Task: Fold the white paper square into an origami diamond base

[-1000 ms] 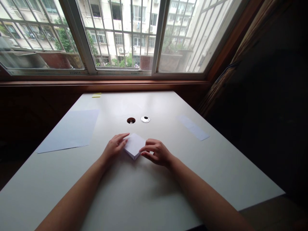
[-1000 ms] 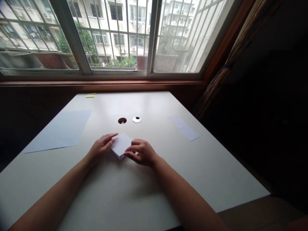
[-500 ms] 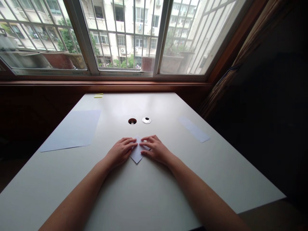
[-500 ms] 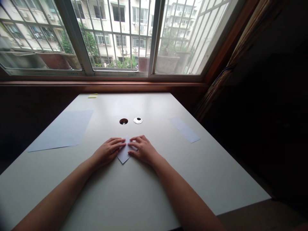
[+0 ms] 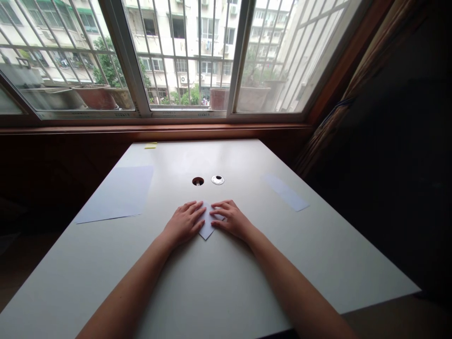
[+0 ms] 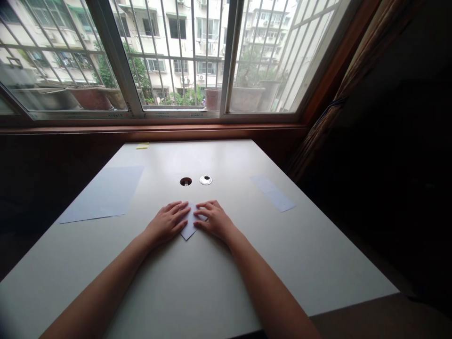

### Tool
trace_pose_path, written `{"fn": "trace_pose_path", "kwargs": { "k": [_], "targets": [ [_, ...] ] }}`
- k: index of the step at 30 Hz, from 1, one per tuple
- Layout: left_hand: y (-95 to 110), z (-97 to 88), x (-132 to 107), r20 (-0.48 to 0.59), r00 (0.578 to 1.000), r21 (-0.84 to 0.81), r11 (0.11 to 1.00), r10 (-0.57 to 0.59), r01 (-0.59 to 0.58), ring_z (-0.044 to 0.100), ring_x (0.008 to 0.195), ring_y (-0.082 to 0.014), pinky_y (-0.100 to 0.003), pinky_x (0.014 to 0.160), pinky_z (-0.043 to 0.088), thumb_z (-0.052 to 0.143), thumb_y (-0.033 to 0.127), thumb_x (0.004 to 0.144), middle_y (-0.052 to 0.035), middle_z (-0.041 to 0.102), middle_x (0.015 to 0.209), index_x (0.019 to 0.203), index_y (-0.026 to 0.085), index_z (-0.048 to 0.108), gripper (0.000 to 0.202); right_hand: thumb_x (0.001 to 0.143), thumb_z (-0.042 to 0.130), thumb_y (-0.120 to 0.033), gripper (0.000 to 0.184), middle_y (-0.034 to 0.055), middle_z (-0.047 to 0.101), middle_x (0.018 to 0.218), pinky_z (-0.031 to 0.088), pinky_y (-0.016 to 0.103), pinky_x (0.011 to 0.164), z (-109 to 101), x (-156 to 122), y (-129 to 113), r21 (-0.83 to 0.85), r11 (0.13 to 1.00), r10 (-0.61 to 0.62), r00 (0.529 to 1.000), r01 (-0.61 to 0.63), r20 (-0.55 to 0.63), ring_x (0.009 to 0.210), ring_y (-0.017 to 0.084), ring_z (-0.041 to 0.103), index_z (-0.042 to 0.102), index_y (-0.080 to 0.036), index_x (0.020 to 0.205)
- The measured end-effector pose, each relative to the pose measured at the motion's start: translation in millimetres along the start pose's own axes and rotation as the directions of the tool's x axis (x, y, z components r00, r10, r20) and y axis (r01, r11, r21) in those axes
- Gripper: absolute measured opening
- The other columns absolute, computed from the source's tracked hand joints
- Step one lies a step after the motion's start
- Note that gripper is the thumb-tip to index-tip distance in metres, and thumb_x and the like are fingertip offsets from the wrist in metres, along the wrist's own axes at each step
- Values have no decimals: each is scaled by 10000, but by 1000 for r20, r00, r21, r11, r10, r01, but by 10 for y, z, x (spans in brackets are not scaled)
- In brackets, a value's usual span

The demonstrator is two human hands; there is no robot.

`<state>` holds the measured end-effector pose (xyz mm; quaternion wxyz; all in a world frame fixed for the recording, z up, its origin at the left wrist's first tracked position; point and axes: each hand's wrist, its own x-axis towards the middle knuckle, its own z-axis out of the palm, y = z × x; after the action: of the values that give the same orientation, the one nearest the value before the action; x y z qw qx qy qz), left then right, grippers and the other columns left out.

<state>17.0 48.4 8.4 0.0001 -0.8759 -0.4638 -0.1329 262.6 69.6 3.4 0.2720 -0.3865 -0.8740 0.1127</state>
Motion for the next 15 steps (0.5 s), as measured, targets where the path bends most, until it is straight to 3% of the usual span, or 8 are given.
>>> {"fn": "trace_pose_path", "kwargs": {
  "k": [8,15],
  "targets": [
    [47,-51,10,-22,1000,-30,999,-17,16,395,1384,-275,-464,1082,395,454,445,973,-38,451,1513,1450,321,444,493,859,702,-418,333,37,661,1281,471,444,1018,-69,-6,-60,-15,1000,21,1000,-20,9,1176,252,516,707,-292,1167],
    [156,-43,-145,-68,994,-42,996,-84,81,379,1411,-266,-457,1138,332,477,434,966,-30,449,1518,1454,322,437,503,910,639,-381,322,22,648,1311,448,463,1055,-71,-112,-207,-60,997,51,999,-50,4,1229,262,507,682,-298,1218]
  ]
}}
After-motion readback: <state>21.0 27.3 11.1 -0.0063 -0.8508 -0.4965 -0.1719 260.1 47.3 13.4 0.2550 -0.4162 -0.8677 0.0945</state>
